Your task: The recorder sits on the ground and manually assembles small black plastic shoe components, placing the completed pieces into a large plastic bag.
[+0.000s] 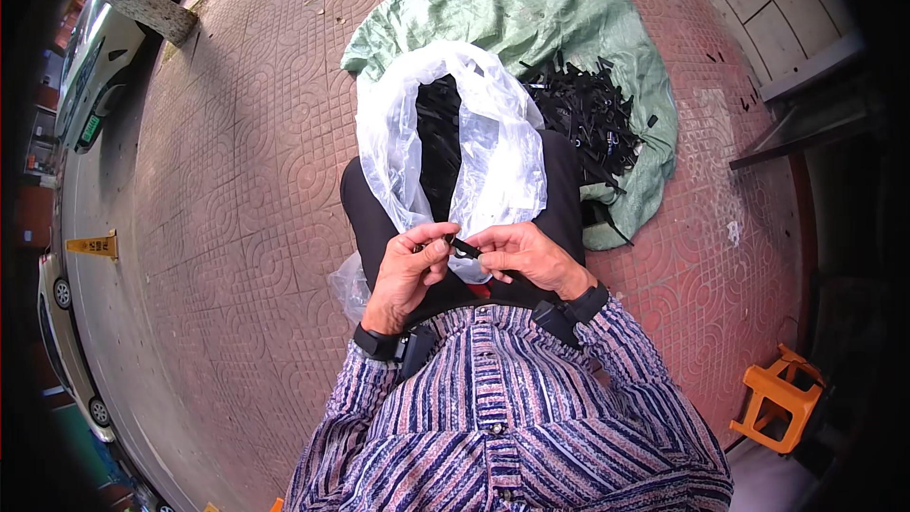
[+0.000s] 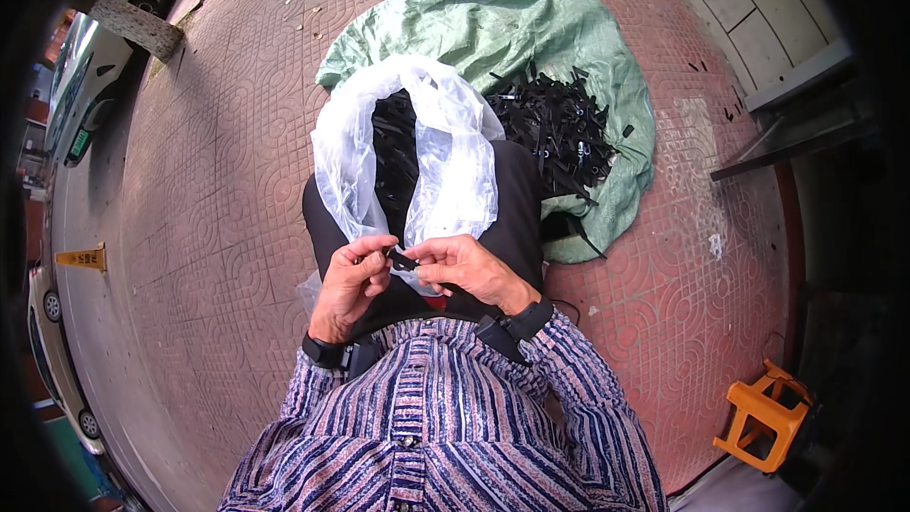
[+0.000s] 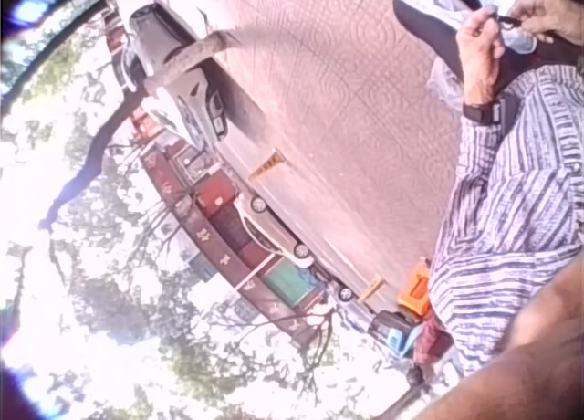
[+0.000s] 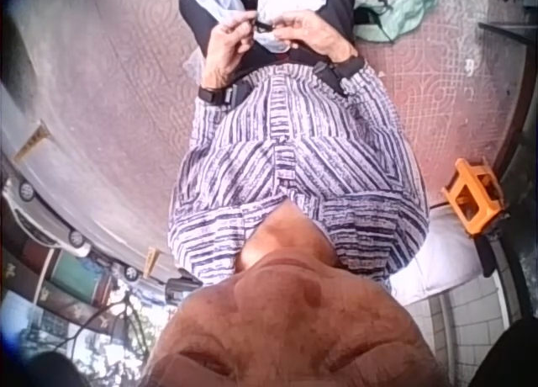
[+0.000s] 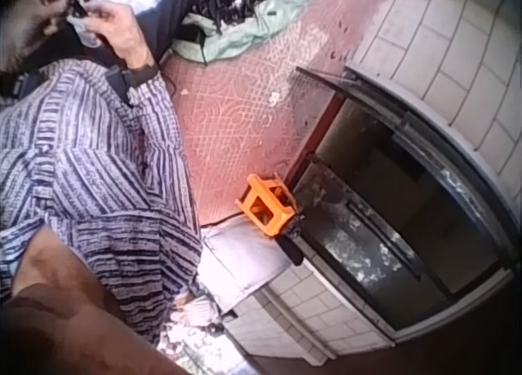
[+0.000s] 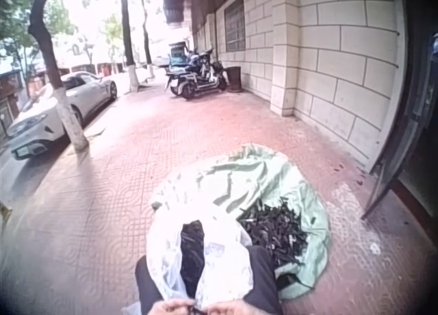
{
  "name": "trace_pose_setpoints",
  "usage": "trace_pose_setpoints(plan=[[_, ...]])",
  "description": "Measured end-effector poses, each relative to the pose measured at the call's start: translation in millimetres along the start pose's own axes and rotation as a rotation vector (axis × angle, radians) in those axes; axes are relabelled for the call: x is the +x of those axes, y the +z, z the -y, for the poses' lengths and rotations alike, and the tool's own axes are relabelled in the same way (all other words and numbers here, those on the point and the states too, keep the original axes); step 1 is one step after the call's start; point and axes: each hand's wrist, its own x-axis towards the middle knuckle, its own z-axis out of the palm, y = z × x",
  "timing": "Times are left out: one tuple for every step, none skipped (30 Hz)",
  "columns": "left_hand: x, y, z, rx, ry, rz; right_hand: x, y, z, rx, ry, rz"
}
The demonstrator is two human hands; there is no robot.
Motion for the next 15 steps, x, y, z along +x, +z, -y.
trace_pose_setpoints(plan=[[0.4,-0.1,1.4,0.021,-0.005,0.001,0.9,1.5,1.3,-0.001,0.000,0.000],[0.6,0.4,2.5,0.043,-0.010,0.001,2.2,3.5,4.2,0.000,-0.011,-0.013],[-0.1,1.9,3.9,0.042,-0.010,0.002,3.4,5.6,6.7,0.001,-0.021,-0.027],[-1.6,4.3,5.3,0.105,0.022,-0.010,5.2,8.6,8.6,0.001,-0.020,-0.027],[-3.0,6.6,6.3,0.167,0.054,-0.023,7.2,12.1,10.3,-0.025,-0.048,-0.056],[-4.1,8.3,6.6,0.182,0.073,-0.045,8.3,13.8,11.4,-0.051,-0.076,-0.085],[-5.3,9.0,5.4,0.182,0.073,-0.045,8.7,13.5,12.1,-0.051,-0.076,-0.085],[-6.6,9.2,3.7,0.225,0.076,-0.069,9.2,12.6,12.9,-0.119,-0.030,-0.096],[-6.6,8.6,1.5,0.269,0.078,-0.091,10.0,11.1,14.5,-0.185,0.015,-0.109],[-7.3,6.7,-0.4,0.269,0.077,-0.090,8.2,7.6,16.3,-0.296,0.081,-0.061],[-8.6,4.0,-2.5,0.289,0.083,-0.083,8.0,6.9,19.3,-0.295,0.081,-0.063],[-10.2,2.3,-2.7,0.306,0.090,-0.077,6.3,7.4,22.8,-0.322,0.134,-0.039],[-11.2,1.9,-3.1,0.304,0.089,-0.077,5.0,7.8,24.3,-0.349,0.186,-0.015],[-12.5,2.4,-4.0,0.342,0.068,-0.055,4.3,8.5,23.4,-0.314,0.139,-0.008],[-13.8,3.7,-5.5,0.381,0.048,-0.034,4.4,8.7,23.9,-0.313,0.140,-0.009]])
